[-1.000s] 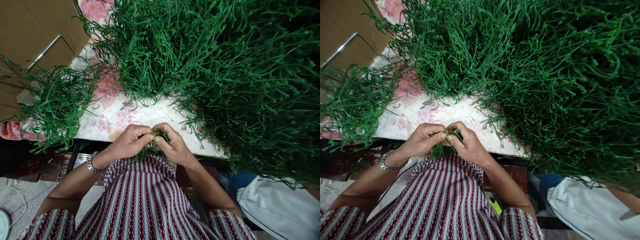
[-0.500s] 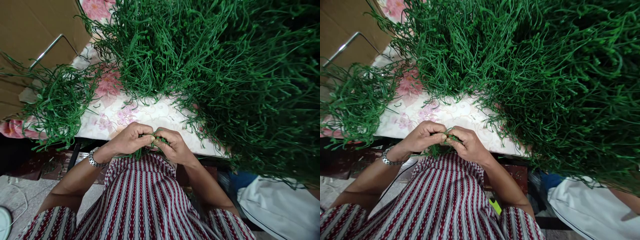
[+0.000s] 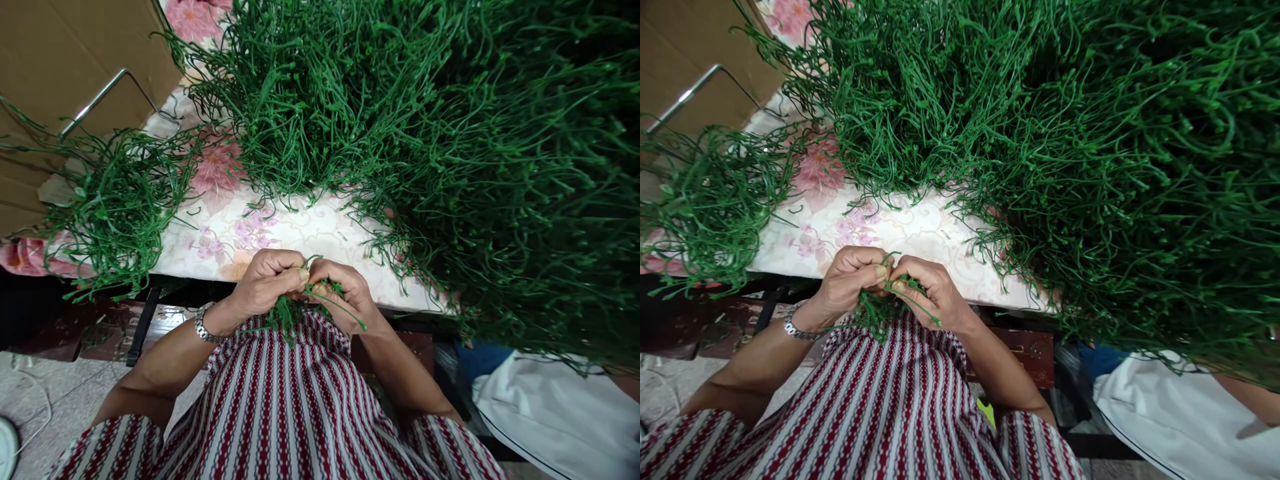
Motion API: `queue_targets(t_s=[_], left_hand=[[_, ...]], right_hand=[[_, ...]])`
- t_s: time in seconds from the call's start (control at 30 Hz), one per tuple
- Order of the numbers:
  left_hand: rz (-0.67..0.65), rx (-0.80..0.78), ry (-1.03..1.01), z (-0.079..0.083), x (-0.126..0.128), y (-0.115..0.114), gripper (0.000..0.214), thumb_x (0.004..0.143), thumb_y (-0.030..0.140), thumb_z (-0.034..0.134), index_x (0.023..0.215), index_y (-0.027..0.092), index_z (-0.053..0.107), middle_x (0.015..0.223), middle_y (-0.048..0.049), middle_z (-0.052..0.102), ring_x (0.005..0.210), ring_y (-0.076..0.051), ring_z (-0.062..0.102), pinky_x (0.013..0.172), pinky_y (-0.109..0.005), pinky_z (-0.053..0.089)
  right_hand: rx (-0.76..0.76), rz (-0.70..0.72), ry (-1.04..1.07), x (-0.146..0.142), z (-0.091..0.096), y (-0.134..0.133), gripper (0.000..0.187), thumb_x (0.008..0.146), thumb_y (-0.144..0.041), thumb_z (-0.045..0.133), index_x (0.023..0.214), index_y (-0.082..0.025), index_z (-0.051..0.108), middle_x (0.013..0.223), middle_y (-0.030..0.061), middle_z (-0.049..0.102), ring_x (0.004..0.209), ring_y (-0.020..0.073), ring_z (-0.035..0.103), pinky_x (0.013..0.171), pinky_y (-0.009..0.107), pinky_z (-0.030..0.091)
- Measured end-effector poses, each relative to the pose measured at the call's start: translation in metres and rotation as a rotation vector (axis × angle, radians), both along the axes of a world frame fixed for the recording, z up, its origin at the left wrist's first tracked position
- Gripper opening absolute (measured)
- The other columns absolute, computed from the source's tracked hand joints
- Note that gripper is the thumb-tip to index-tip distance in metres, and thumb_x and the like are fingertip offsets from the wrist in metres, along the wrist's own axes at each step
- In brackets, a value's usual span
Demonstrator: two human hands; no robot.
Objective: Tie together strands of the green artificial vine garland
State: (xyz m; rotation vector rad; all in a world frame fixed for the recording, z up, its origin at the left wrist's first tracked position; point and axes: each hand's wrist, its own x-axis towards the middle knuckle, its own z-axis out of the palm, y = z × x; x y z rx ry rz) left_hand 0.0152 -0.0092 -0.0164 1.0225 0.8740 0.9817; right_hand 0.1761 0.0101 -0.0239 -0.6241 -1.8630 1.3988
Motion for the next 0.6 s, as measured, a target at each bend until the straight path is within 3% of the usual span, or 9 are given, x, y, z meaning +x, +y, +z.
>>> queue_targets(t_s=[0.2, 0.3, 0.33, 0.37, 0.43, 0.5, 0.6], left_hand=[[0.105, -0.036, -0.141, 0.004, 0.003, 0.004, 0.03, 0.076, 0.025, 0.053, 0.052, 0.016, 0.037, 0.046, 0.0057, 0.033, 0.038, -0.004, 0.03, 0.036, -0.017, 0.028], [0.313, 0.153, -0.202, 0.018, -0.009, 0.016, 0.029, 0.076, 0.025, 0.053, 0.054, 0.017, 0.036, 0.046, 0.0076, 0.025, 0.035, -0.004, 0.024, 0.034, -0.017, 0.026], [0.323, 0.252, -0.158, 0.023, -0.013, 0.019, 0.029, 0.076, 0.026, 0.052, 0.053, 0.017, 0.036, 0.046, 0.0075, 0.026, 0.036, -0.004, 0.023, 0.034, -0.018, 0.025], [0.293, 0.286, -0.038, 0.028, -0.016, 0.021, 0.028, 0.077, 0.024, 0.051, 0.054, 0.017, 0.038, 0.047, 0.0066, 0.029, 0.038, -0.004, 0.027, 0.037, -0.018, 0.027], [0.024, 0.369, 0.241, 0.033, -0.019, 0.023, 0.03, 0.079, 0.021, 0.052, 0.052, 0.016, 0.04, 0.048, 0.0049, 0.034, 0.043, -0.005, 0.032, 0.042, -0.02, 0.027], [-0.139, 0.44, 0.407, 0.034, -0.017, 0.023, 0.032, 0.081, 0.02, 0.05, 0.052, 0.015, 0.04, 0.049, 0.0045, 0.035, 0.046, -0.005, 0.033, 0.045, -0.021, 0.025], [-0.152, 0.551, 0.48, 0.028, -0.01, 0.022, 0.031, 0.083, 0.019, 0.048, 0.054, 0.015, 0.038, 0.052, 0.0049, 0.034, 0.048, -0.005, 0.03, 0.047, -0.021, 0.024]], right_hand=[[0.014, -0.035, 0.085, 0.0, 0.002, -0.008, 0.008, 0.084, -0.022, 0.048, 0.081, -0.017, 0.053, 0.069, 0.0011, 0.051, 0.063, 0.0106, 0.047, 0.059, 0.024, 0.038], [-0.033, -0.008, 0.192, 0.006, 0.0, -0.012, 0.013, 0.085, -0.026, 0.047, 0.076, -0.017, 0.053, 0.064, 0.0013, 0.052, 0.06, 0.0112, 0.047, 0.057, 0.025, 0.039], [-0.061, -0.039, 0.204, 0.008, -0.002, -0.012, 0.015, 0.085, -0.027, 0.047, 0.075, -0.017, 0.054, 0.063, 0.0011, 0.051, 0.059, 0.0112, 0.047, 0.055, 0.025, 0.038], [-0.09, -0.102, 0.194, 0.011, -0.003, -0.009, 0.016, 0.085, -0.028, 0.048, 0.074, -0.017, 0.054, 0.063, 0.0008, 0.051, 0.058, 0.011, 0.046, 0.054, 0.025, 0.038], [-0.132, -0.271, 0.159, 0.016, -0.004, -0.001, 0.017, 0.085, -0.03, 0.049, 0.075, -0.017, 0.054, 0.063, 0.0001, 0.05, 0.058, 0.0107, 0.047, 0.054, 0.024, 0.039], [-0.19, -0.371, 0.154, 0.018, -0.002, 0.008, 0.017, 0.085, -0.033, 0.05, 0.077, -0.017, 0.052, 0.067, -0.0001, 0.05, 0.06, 0.0105, 0.05, 0.055, 0.024, 0.042], [-0.358, -0.286, 0.168, 0.015, 0.004, 0.014, 0.018, 0.085, -0.035, 0.049, 0.081, -0.018, 0.047, 0.07, -0.0015, 0.051, 0.052, 0.0076, 0.049, 0.047, 0.02, 0.042]])
